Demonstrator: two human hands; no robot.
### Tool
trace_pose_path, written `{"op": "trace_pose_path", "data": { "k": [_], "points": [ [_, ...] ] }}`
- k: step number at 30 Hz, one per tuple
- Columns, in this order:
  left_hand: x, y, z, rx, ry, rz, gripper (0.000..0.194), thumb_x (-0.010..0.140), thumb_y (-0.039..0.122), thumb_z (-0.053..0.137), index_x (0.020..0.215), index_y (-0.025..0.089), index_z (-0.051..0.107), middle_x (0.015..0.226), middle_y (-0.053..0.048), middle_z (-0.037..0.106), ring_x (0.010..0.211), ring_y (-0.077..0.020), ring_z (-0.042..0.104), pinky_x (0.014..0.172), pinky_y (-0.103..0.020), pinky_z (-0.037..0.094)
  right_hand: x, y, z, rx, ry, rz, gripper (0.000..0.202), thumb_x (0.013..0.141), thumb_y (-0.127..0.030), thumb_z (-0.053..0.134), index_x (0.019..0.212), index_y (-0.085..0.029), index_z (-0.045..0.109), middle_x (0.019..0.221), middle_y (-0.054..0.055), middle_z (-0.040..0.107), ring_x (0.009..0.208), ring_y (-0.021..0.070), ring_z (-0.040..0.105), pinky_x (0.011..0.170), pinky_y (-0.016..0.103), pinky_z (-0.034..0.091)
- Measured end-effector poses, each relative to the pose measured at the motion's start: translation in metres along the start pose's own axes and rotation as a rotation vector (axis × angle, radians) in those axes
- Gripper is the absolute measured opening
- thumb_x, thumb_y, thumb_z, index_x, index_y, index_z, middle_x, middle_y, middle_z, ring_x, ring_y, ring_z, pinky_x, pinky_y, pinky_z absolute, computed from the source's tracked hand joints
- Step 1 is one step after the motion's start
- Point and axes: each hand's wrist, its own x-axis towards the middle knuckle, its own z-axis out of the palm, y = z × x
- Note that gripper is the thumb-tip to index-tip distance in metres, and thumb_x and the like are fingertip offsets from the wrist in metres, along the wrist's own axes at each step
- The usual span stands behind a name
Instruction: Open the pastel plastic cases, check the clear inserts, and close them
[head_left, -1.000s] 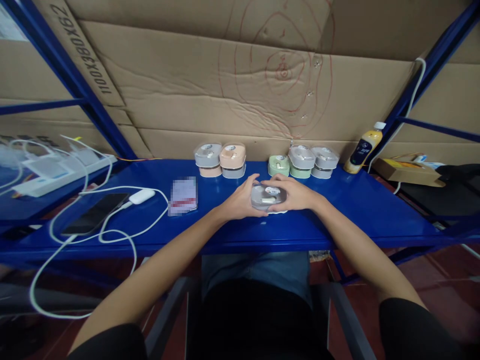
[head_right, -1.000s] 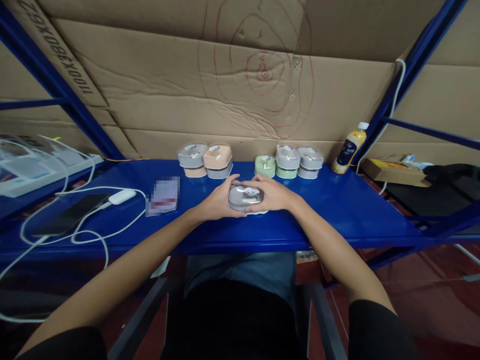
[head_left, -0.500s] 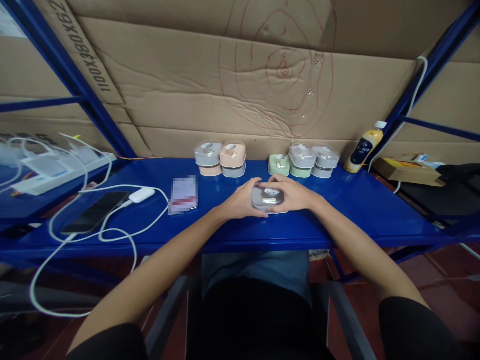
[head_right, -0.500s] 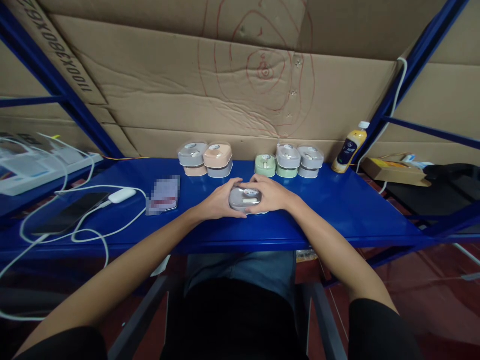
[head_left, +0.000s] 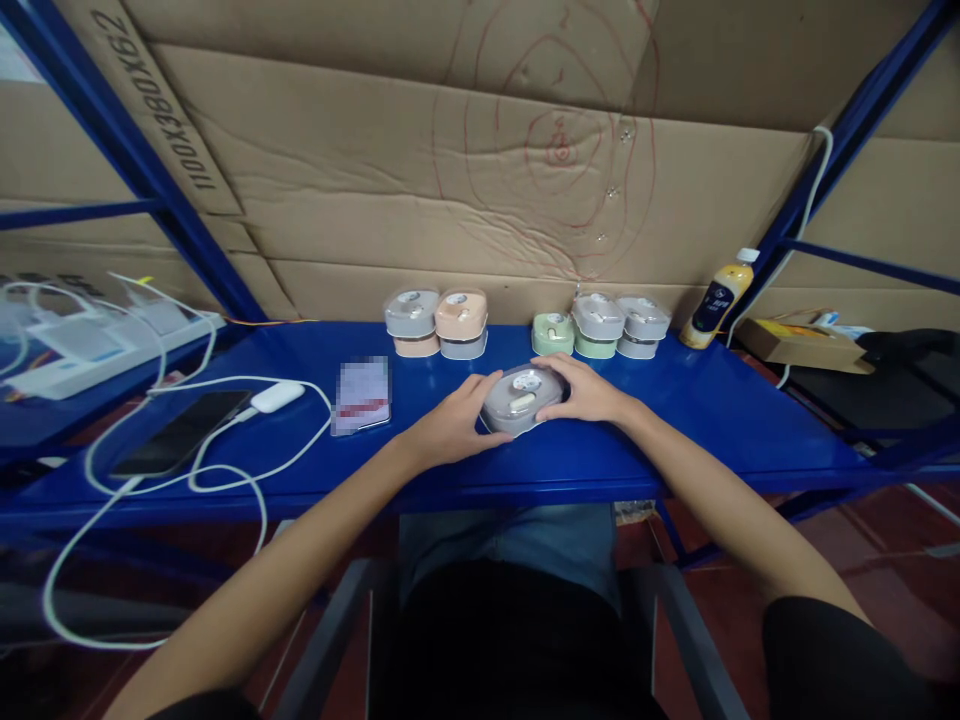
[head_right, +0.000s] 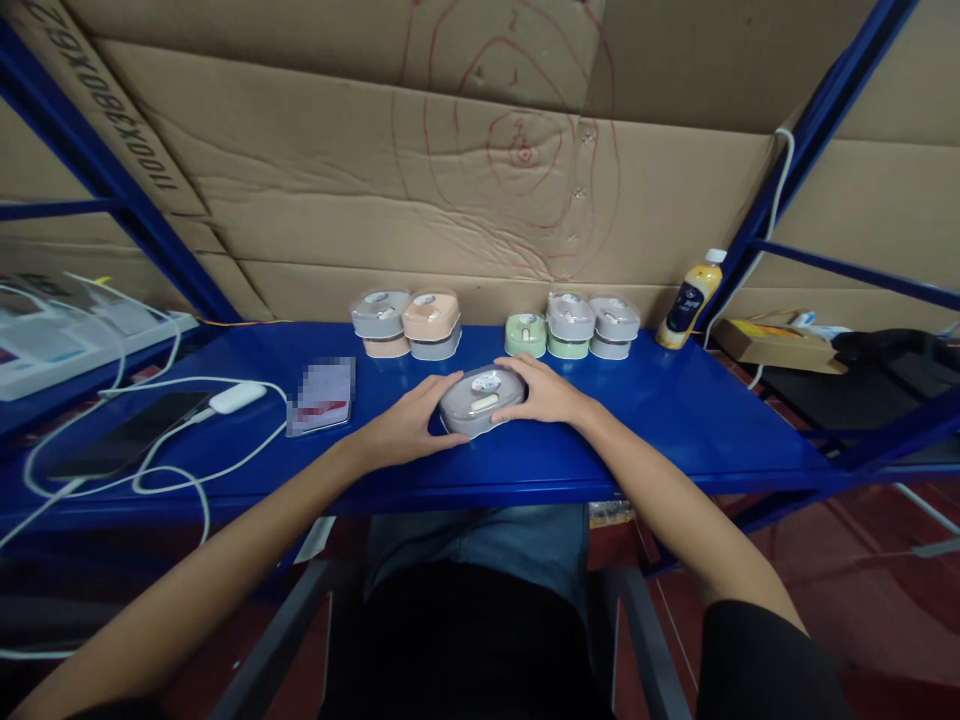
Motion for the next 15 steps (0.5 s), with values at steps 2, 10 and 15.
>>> {"op": "trace_pose_path", "data": {
  "k": [2, 10, 15],
  "points": [
    [-0.005, 0.008, 0.003, 0.061, 0.065, -0.039, 0.094, 0.087, 0.05, 0.081, 0.164, 0.022, 0.035, 0.155, -0.017, 0.053, 0.142, -0.0371, 0.058, 0.12, -0.049, 0.048, 0.0, 0.002, 0.0, 0.005, 0.031, 0.027, 0.106, 0.073, -0.078, 0.086, 0.159, -0.025, 0.053, 0.144, 0.018, 0.064, 0.127, 0.0389, 0.066, 0.111, 0.06, 0.055],
    [0.007, 0.059, 0.015, 0.47, 0.102, -0.322, 0.094, 0.09, 0.056, 0.078, 0.162, 0.009, 0.038, 0.135, -0.029, 0.059, 0.122, -0.0459, 0.065, 0.101, -0.053, 0.056, 0.0, 0.0, 0.004, -0.009, 0.106, 0.055, 0.058, 0.09, -0.063, 0.078, 0.132, -0.023, 0.07, 0.114, 0.012, 0.076, 0.092, 0.028, 0.073, 0.087, 0.049, 0.064],
    [0.022, 0.06, 0.012, 0.476, 0.092, -0.375, 0.086, 0.089, 0.05, 0.078, 0.16, 0.014, 0.044, 0.131, -0.024, 0.063, 0.12, -0.0432, 0.067, 0.101, -0.049, 0.055, 0.0, 0.001, -0.014, 0.026, 0.261, 0.087, 0.05, 0.092, -0.06, 0.074, 0.123, -0.021, 0.072, 0.108, 0.012, 0.078, 0.085, 0.0263, 0.073, 0.078, 0.044, 0.062]
  ]
}}
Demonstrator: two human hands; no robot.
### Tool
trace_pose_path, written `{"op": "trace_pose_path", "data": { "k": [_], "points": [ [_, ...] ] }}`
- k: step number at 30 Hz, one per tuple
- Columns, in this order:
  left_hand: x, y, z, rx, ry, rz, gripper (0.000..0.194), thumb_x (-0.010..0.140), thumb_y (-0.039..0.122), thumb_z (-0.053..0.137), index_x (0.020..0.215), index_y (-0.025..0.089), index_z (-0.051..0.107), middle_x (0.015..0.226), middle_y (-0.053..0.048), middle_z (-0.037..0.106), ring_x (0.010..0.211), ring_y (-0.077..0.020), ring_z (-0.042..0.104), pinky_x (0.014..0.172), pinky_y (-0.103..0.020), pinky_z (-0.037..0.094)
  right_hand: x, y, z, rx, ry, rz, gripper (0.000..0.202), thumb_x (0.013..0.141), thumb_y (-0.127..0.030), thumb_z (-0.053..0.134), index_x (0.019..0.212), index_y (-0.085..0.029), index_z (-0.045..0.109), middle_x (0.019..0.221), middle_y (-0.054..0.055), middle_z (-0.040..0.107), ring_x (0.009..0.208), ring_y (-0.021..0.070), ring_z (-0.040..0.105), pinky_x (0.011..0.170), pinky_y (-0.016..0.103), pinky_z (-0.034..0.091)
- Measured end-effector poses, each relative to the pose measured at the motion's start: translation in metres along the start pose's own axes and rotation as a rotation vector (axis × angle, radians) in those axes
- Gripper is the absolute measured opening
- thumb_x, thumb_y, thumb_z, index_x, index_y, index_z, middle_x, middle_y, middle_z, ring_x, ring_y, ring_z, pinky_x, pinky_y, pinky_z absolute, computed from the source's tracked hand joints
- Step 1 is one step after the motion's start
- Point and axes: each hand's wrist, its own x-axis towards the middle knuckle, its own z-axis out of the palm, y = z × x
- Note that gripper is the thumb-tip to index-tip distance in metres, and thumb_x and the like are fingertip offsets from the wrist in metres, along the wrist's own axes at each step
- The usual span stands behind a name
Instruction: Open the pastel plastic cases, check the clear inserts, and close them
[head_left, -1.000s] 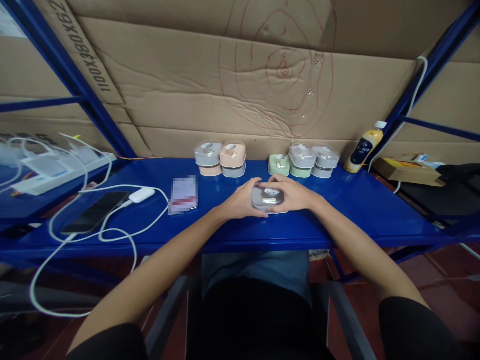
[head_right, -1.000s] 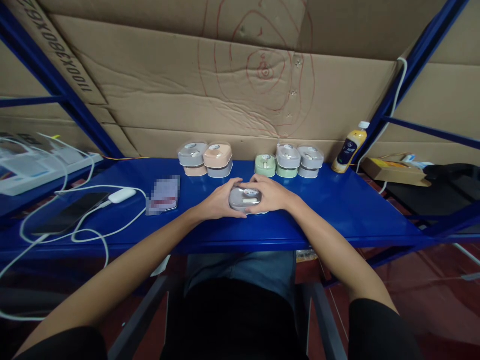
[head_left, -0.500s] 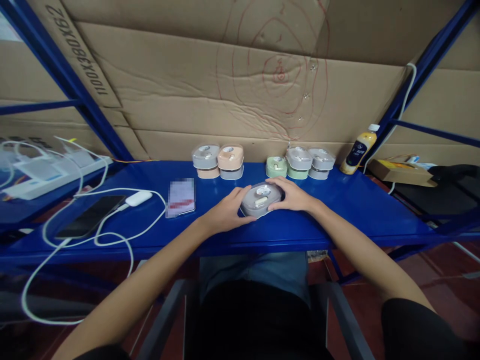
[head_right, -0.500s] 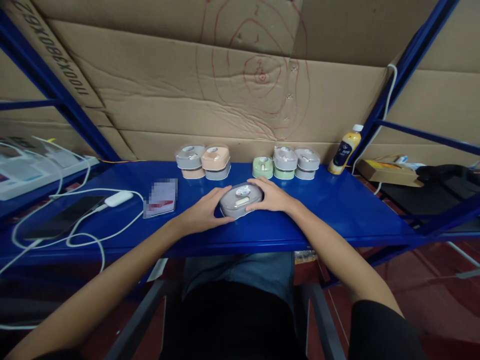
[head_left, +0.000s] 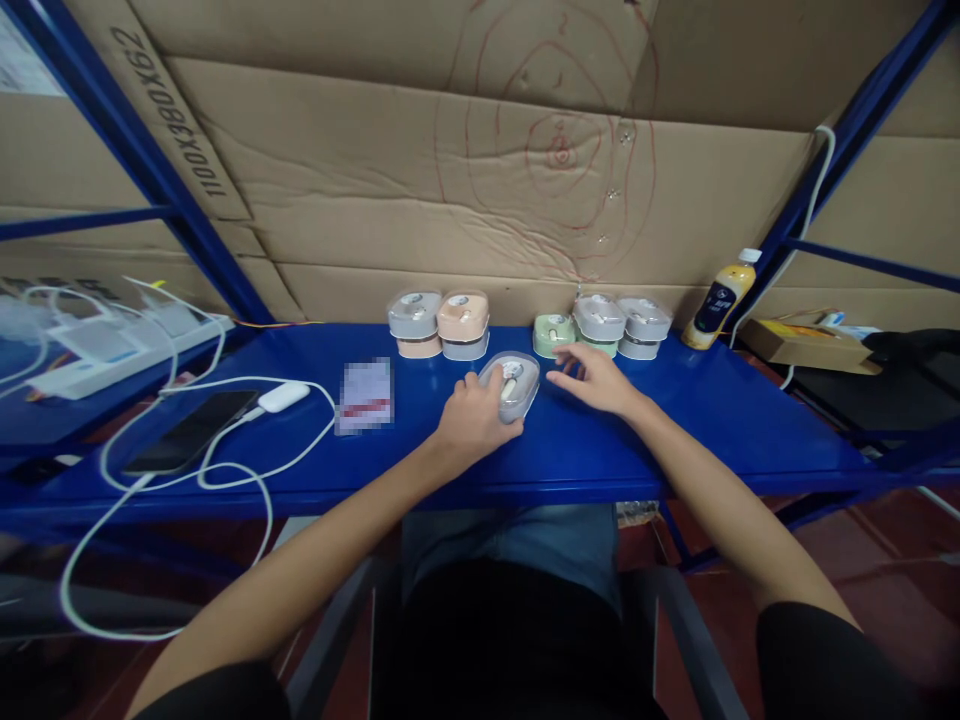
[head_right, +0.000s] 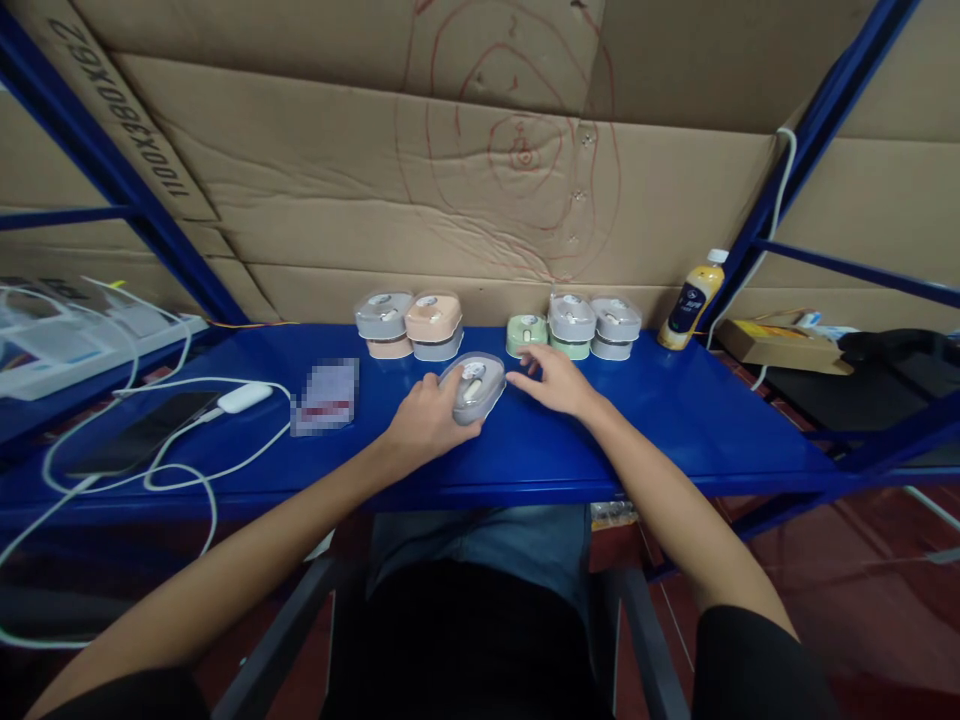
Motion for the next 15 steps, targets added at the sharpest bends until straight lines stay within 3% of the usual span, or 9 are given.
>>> {"op": "trace_pose_path", "data": {
  "k": [7, 15],
  "points": [
    [0.005, 0.005, 0.002, -0.053, 0.004, -0.005, 0.092, 0.085, 0.04, 0.078, 0.164, 0.017, 0.036, 0.137, -0.023, 0.053, 0.118, -0.044, 0.068, 0.098, -0.051, 0.056, 0.006, 0.017, -0.035, 0.003, 0.325, 0.154, 0.044, 0.093, -0.061, 0.068, 0.106, -0.02, 0.075, 0.092, 0.01, 0.079, 0.08, 0.025, 0.072, 0.066, 0.038, 0.055],
    [0.013, 0.0, 0.0, -0.278, 0.158, -0.012, 0.088, 0.086, 0.038, 0.079, 0.161, 0.019, 0.037, 0.137, -0.021, 0.05, 0.118, -0.0433, 0.07, 0.1, -0.054, 0.059, 0.007, 0.016, -0.034, -0.004, 0.349, 0.178, 0.034, 0.09, -0.054, 0.067, 0.099, -0.021, 0.075, 0.09, 0.009, 0.078, 0.079, 0.0241, 0.071, 0.067, 0.037, 0.054]
  ]
}}
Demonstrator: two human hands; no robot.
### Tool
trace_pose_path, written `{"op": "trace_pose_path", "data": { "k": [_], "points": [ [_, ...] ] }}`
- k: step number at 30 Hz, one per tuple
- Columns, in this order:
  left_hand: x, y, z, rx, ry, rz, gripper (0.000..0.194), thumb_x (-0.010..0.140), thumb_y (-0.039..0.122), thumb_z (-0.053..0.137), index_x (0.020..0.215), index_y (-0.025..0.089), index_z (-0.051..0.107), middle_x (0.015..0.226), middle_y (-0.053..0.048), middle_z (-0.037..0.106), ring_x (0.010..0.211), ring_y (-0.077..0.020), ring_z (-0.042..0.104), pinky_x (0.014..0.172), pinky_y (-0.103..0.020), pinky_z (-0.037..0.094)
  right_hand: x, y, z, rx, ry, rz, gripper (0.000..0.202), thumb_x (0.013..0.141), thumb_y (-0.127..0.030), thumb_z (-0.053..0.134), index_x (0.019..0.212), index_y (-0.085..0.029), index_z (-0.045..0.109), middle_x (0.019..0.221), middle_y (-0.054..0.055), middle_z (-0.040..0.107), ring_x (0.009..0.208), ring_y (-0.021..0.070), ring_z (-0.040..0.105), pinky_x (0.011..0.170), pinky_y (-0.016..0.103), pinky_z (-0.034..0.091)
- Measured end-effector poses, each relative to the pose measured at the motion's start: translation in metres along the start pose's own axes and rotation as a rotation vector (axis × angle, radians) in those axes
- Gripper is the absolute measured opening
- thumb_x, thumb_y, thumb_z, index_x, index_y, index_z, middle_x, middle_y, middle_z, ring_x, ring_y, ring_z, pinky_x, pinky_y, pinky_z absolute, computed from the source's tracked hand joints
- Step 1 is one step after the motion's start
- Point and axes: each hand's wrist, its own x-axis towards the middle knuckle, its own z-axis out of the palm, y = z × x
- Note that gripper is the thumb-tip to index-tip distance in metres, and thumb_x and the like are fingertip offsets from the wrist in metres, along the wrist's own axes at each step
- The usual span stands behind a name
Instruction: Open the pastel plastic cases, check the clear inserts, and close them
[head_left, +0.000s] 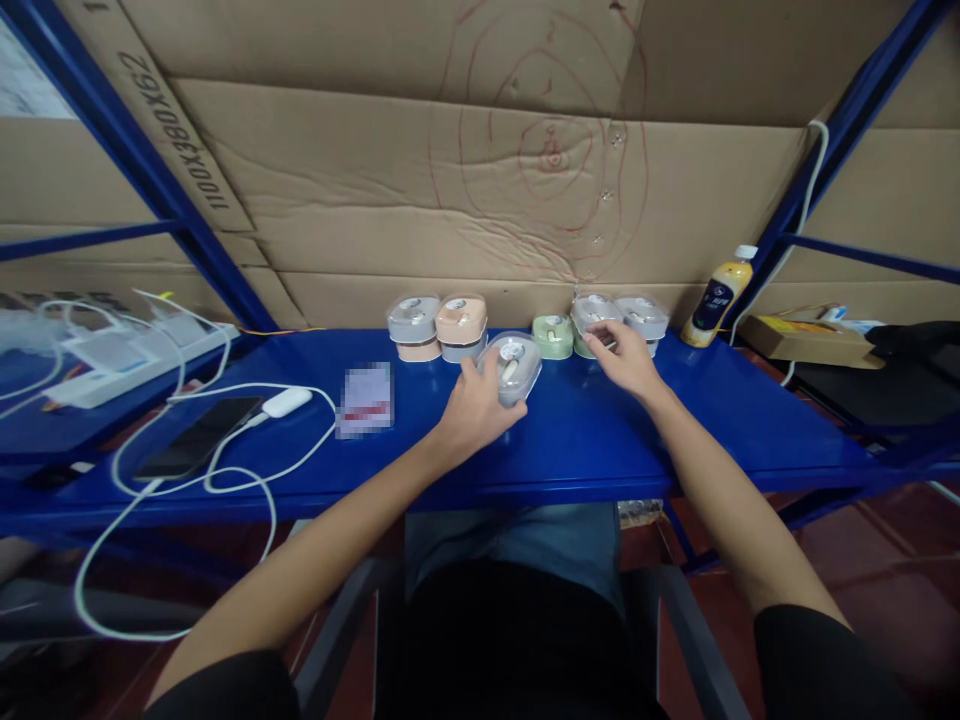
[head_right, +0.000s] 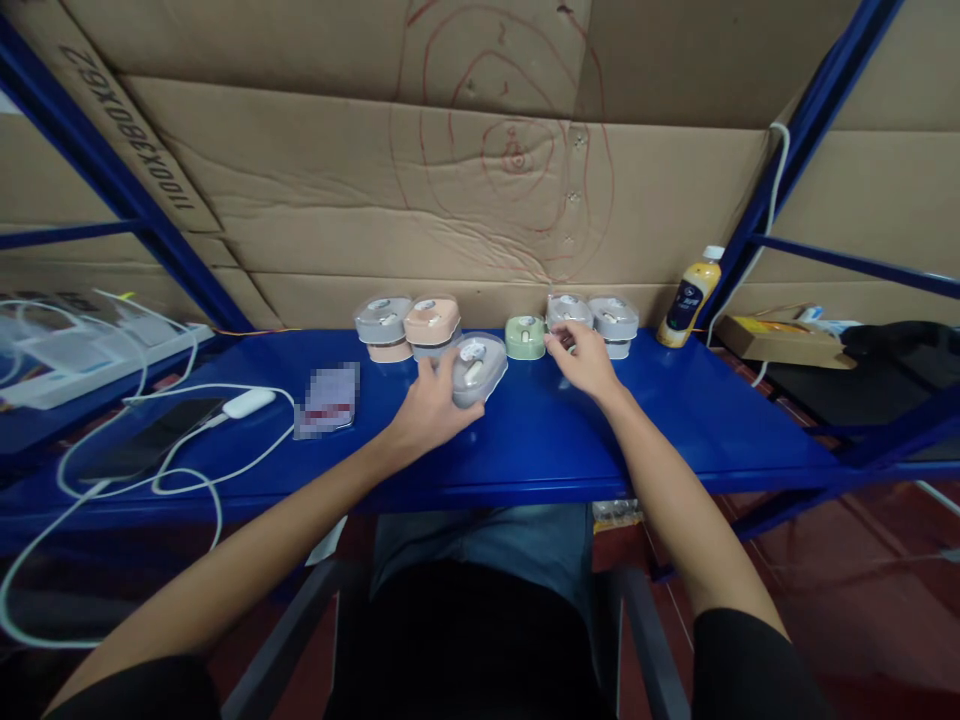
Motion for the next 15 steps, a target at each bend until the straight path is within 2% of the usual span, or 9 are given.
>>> {"op": "trace_pose_path", "data": {
  "k": [4, 8, 11, 15],
  "points": [
    [0.04, 0.021, -0.003, -0.08, 0.055, -0.031, 0.084, 0.089, 0.043, 0.078, 0.158, 0.018, 0.037, 0.142, -0.022, 0.051, 0.123, -0.0421, 0.069, 0.107, -0.053, 0.056, 0.005, 0.003, -0.009, 0.012, 0.141, 0.028, 0.028, 0.092, -0.05, 0.064, 0.093, -0.023, 0.073, 0.084, 0.006, 0.075, 0.075, 0.023, 0.069, 0.068, 0.037, 0.054],
    [0.096, 0.056, 0.011, -0.064, 0.056, -0.061, 0.079, 0.093, 0.043, 0.076, 0.156, 0.013, 0.038, 0.145, -0.026, 0.05, 0.125, -0.042, 0.069, 0.108, -0.049, 0.054, 0.01, 0.011, -0.018, 0.049, 0.3, 0.098, 0.028, 0.095, -0.048, 0.06, 0.09, -0.023, 0.071, 0.08, 0.004, 0.073, 0.07, 0.0213, 0.068, 0.069, 0.037, 0.055],
    [0.128, 0.076, 0.029, -0.043, 0.021, -0.109, 0.075, 0.095, 0.044, 0.075, 0.152, 0.01, 0.041, 0.146, -0.028, 0.05, 0.128, -0.0412, 0.068, 0.108, -0.046, 0.053, 0.011, 0.012, -0.02, 0.066, 0.317, 0.13, 0.027, 0.096, -0.046, 0.059, 0.089, -0.023, 0.07, 0.079, 0.003, 0.072, 0.07, 0.0213, 0.068, 0.07, 0.038, 0.055],
    [0.147, 0.085, 0.051, -0.024, -0.006, -0.115, 0.075, 0.096, 0.044, 0.076, 0.152, 0.006, 0.041, 0.149, -0.031, 0.049, 0.13, -0.0417, 0.067, 0.108, -0.046, 0.052, 0.01, 0.008, -0.018, 0.037, 0.296, 0.127, 0.028, 0.097, -0.045, 0.058, 0.086, -0.023, 0.07, 0.08, 0.005, 0.073, 0.074, 0.0228, 0.069, 0.074, 0.039, 0.056]
  ]
}}
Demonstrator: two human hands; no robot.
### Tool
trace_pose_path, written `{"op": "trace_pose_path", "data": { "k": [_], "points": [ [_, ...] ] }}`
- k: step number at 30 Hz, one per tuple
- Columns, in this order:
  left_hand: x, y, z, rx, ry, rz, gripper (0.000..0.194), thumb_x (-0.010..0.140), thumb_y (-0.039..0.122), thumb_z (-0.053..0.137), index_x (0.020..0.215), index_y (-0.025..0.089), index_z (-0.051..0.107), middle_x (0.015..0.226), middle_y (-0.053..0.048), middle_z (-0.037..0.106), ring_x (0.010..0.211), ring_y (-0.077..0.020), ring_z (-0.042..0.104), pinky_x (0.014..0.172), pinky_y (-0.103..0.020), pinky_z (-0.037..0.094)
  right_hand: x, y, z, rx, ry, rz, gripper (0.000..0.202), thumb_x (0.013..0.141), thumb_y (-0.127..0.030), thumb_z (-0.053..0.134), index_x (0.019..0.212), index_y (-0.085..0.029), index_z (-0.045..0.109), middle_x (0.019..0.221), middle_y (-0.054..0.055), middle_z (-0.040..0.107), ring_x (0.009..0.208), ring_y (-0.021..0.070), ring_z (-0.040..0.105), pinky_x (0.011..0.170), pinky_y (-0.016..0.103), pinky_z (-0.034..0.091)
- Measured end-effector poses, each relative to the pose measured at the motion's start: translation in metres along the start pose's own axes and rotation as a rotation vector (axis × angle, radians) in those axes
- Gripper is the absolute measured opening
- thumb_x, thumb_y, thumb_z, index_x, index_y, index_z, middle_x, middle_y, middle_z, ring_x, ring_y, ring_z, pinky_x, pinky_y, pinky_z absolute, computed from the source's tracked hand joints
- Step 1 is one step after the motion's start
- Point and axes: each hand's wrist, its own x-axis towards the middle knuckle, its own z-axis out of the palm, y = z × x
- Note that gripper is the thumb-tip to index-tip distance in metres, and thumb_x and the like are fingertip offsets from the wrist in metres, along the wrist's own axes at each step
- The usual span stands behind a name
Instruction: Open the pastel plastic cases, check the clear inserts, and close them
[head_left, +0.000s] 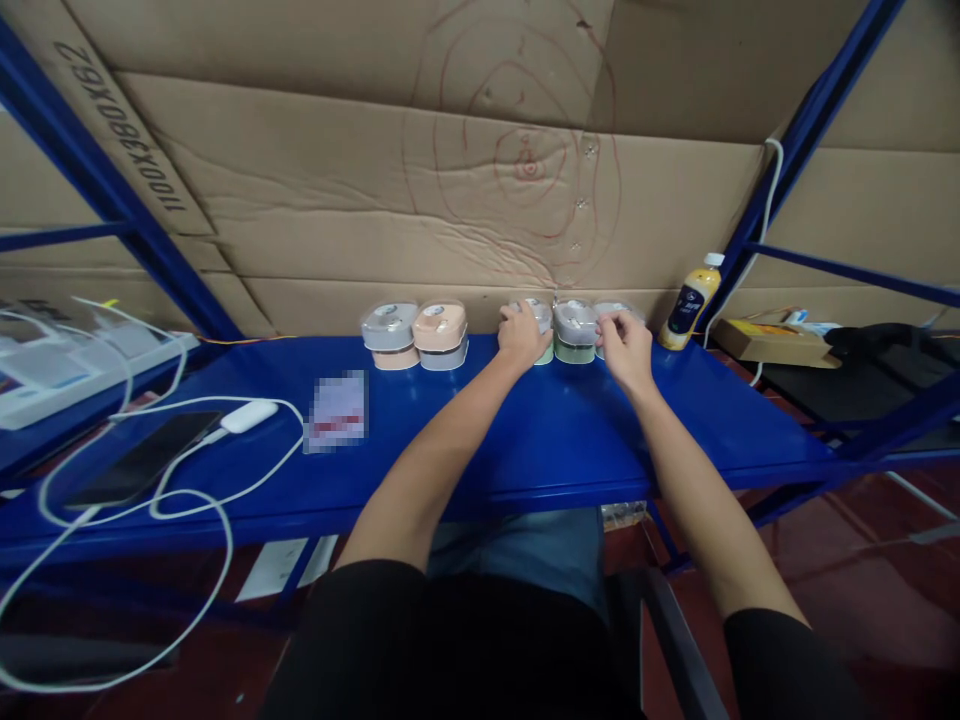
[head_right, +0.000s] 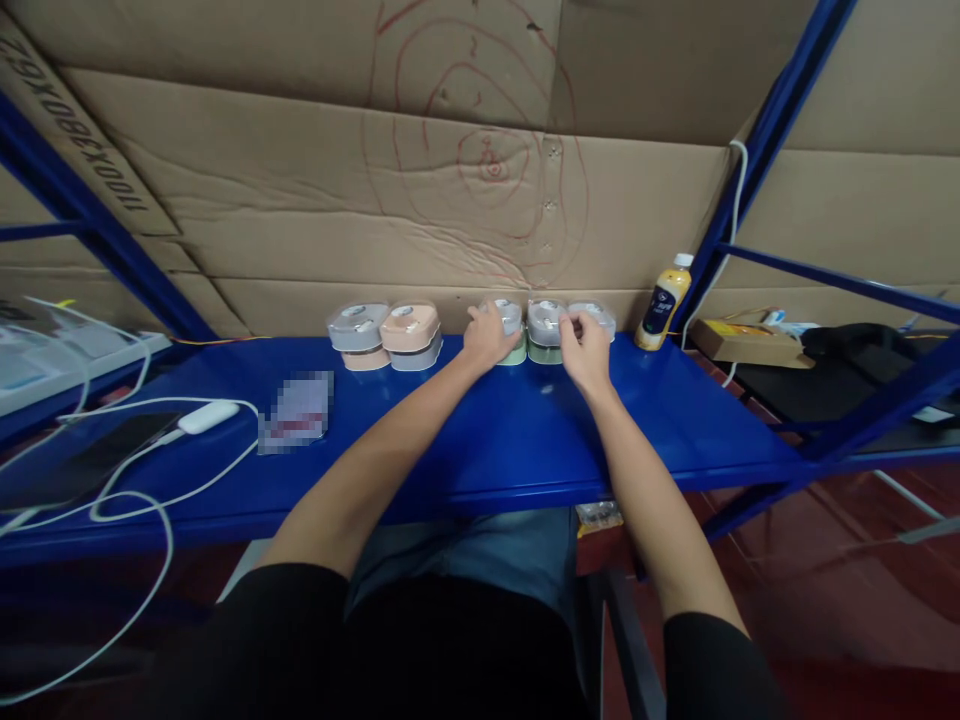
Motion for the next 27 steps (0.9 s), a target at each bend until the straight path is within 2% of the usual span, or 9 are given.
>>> {"op": "trace_pose_path", "data": {
  "k": [5, 8, 10, 14, 16, 18, 22, 27],
  "points": [
    [0.001, -0.002, 0.014, -0.035, 0.008, 0.01, 0.087, 0.093, 0.051, 0.078, 0.157, 0.01, 0.035, 0.151, -0.032, 0.049, 0.131, -0.0445, 0.066, 0.105, -0.05, 0.053, 0.0, -0.002, 0.0, 0.001, 0.0, 0.004, 0.028, 0.098, -0.046, 0.057, 0.087, -0.023, 0.07, 0.078, 0.004, 0.073, 0.072, 0.0223, 0.068, 0.071, 0.038, 0.055],
    [-0.006, -0.004, 0.007, -0.027, 0.003, 0.022, 0.097, 0.091, 0.056, 0.078, 0.162, 0.011, 0.028, 0.15, -0.032, 0.051, 0.134, -0.0474, 0.063, 0.107, -0.054, 0.051, 0.0, 0.0, -0.001, -0.002, -0.015, 0.003, 0.03, 0.099, -0.046, 0.056, 0.086, -0.023, 0.07, 0.077, 0.004, 0.072, 0.071, 0.022, 0.067, 0.07, 0.038, 0.054],
    [-0.015, -0.009, -0.004, 0.006, 0.005, 0.062, 0.09, 0.095, 0.056, 0.072, 0.16, 0.01, 0.031, 0.15, -0.031, 0.052, 0.136, -0.0467, 0.061, 0.108, -0.053, 0.05, -0.001, 0.001, 0.0, -0.012, -0.025, -0.001, 0.031, 0.099, -0.048, 0.057, 0.085, -0.024, 0.07, 0.076, 0.004, 0.071, 0.071, 0.0222, 0.067, 0.069, 0.038, 0.054],
    [-0.03, -0.039, -0.038, 0.179, 0.074, 0.153, 0.062, 0.1, 0.046, 0.064, 0.148, 0.01, 0.048, 0.15, -0.028, 0.053, 0.141, -0.0445, 0.054, 0.116, -0.052, 0.041, -0.005, 0.001, 0.005, -0.019, -0.062, -0.01, 0.034, 0.099, -0.052, 0.057, 0.084, -0.024, 0.069, 0.078, 0.006, 0.073, 0.073, 0.024, 0.067, 0.068, 0.039, 0.054],
    [-0.03, -0.062, -0.053, 0.276, 0.153, 0.16, 0.063, 0.098, 0.043, 0.064, 0.149, 0.009, 0.048, 0.154, -0.029, 0.05, 0.146, -0.0468, 0.046, 0.12, -0.055, 0.035, -0.008, 0.0, 0.007, -0.023, -0.087, -0.016, 0.035, 0.099, -0.051, 0.056, 0.083, -0.023, 0.068, 0.078, 0.007, 0.073, 0.072, 0.0246, 0.067, 0.069, 0.04, 0.055],
    [-0.025, -0.086, -0.064, 0.352, 0.185, 0.113, 0.067, 0.096, 0.045, 0.067, 0.149, 0.008, 0.05, 0.156, -0.032, 0.049, 0.147, -0.0491, 0.044, 0.121, -0.058, 0.031, -0.01, -0.001, 0.009, -0.033, -0.107, -0.018, 0.035, 0.099, -0.051, 0.056, 0.081, -0.023, 0.067, 0.075, 0.007, 0.072, 0.07, 0.0251, 0.067, 0.07, 0.042, 0.055],
    [-0.012, -0.119, -0.066, 0.462, 0.132, 0.03, 0.077, 0.093, 0.057, 0.066, 0.154, 0.011, 0.05, 0.161, -0.032, 0.049, 0.152, -0.0535, 0.037, 0.121, -0.065, 0.026, -0.011, -0.001, 0.01, -0.046, -0.12, -0.016, 0.038, 0.099, -0.055, 0.057, 0.08, -0.024, 0.067, 0.071, 0.005, 0.069, 0.068, 0.0249, 0.066, 0.069, 0.042, 0.055],
    [-0.007, -0.128, -0.053, 0.492, 0.122, 0.035, 0.082, 0.095, 0.06, 0.066, 0.155, 0.008, 0.048, 0.163, -0.036, 0.046, 0.157, -0.0552, 0.03, 0.123, -0.067, 0.02, -0.01, 0.002, 0.008, -0.04, -0.129, -0.032, 0.036, 0.098, -0.054, 0.057, 0.08, -0.025, 0.067, 0.07, 0.004, 0.069, 0.066, 0.0225, 0.064, 0.064, 0.037, 0.051]
  ]
}}
